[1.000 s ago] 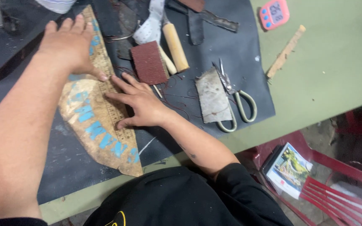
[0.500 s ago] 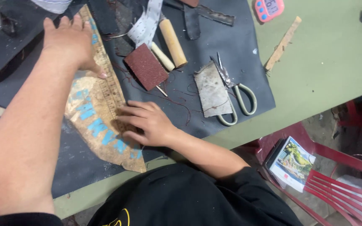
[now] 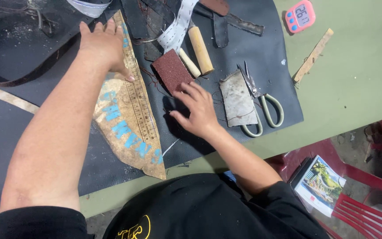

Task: The person measures a piece of material with a ruler, then cuts a strip of black leather using shears. They use a pointed tool to mark or punch holes along the edge of the leather strip.

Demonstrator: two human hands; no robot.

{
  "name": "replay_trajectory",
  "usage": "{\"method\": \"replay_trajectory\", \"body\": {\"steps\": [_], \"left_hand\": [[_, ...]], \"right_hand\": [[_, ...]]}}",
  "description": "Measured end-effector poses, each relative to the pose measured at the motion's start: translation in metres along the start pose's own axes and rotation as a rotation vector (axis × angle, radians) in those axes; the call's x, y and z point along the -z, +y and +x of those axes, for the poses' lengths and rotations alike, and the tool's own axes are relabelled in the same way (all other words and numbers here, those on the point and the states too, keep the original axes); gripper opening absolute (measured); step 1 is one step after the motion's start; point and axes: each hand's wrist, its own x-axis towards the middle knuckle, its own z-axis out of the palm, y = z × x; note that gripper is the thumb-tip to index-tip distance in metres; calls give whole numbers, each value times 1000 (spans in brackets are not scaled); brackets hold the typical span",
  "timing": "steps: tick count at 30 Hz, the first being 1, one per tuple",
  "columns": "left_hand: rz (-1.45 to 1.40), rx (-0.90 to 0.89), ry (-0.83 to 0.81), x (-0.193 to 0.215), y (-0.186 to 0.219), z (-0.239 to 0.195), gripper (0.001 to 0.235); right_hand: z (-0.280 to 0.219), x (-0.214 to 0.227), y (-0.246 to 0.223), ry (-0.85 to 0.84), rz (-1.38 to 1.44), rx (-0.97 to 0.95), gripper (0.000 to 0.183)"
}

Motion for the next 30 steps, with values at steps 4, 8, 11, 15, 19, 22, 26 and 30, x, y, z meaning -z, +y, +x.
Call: {"method": "replay_trajectory", "body": {"steps": [4,8,11,15,19,22,26,30], "left_hand": [[-23,-4,-4,3,1,-3,154],[-12,3,6,1,1,-1,155],[-19,5,-19,0,2,0,152],[-59,-2,-7,11,6,-15,146],[-95,16,-20,9,7,-14,149],[-86,8,4,9,6,-11,149],[-95,7,15,0,1,1,151],[-86,-1,38,5,5,-9,152]], "right_hand": [[-19,-19,-12,-54,33,25,49],[-17,-16,-16,21,59,75,39],[-17,-18,-15,12,60,54,36],[-15,-17,-14,10,83,34,33],[-17,-20,-11,15,84,23,32],[-17,-20,-12,-5,84,8,32],[-15,-21,-9,16,87,22,32],[-15,-18,-10,74,120,8,23]]}}
